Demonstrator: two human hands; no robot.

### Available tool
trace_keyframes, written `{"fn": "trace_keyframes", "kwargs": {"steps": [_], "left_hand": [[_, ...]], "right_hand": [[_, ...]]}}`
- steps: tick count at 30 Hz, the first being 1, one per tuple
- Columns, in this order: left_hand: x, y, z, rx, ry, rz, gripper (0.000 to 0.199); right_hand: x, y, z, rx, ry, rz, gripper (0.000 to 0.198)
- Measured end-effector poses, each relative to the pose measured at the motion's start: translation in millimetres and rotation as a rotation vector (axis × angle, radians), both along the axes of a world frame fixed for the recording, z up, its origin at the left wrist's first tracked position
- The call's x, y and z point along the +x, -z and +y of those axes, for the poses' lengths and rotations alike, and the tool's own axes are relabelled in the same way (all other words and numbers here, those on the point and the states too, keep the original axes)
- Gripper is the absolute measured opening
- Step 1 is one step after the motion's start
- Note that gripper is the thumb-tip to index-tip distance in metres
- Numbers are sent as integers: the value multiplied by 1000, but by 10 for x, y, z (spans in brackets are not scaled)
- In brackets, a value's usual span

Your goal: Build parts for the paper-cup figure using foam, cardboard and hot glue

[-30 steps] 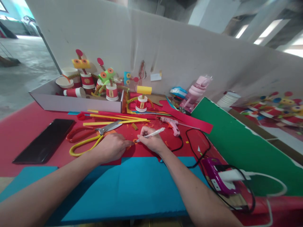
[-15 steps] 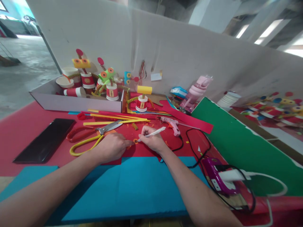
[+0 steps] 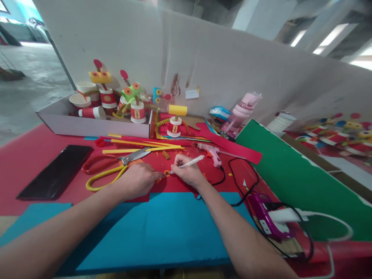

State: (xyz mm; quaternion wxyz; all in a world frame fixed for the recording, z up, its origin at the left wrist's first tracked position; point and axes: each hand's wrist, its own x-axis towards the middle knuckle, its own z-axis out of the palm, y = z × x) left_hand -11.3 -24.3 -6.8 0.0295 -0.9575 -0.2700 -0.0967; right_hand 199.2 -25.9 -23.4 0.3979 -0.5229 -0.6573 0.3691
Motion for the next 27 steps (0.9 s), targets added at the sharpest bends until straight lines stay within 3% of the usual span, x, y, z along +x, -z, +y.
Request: {"fn": "trace_keyframes", "kwargs": {"steps": [27], "left_hand": [[11, -27, -12, -5, -16, 39, 35]], "right_hand": [[-20, 13, -1, -6, -2, 34, 18]]}}
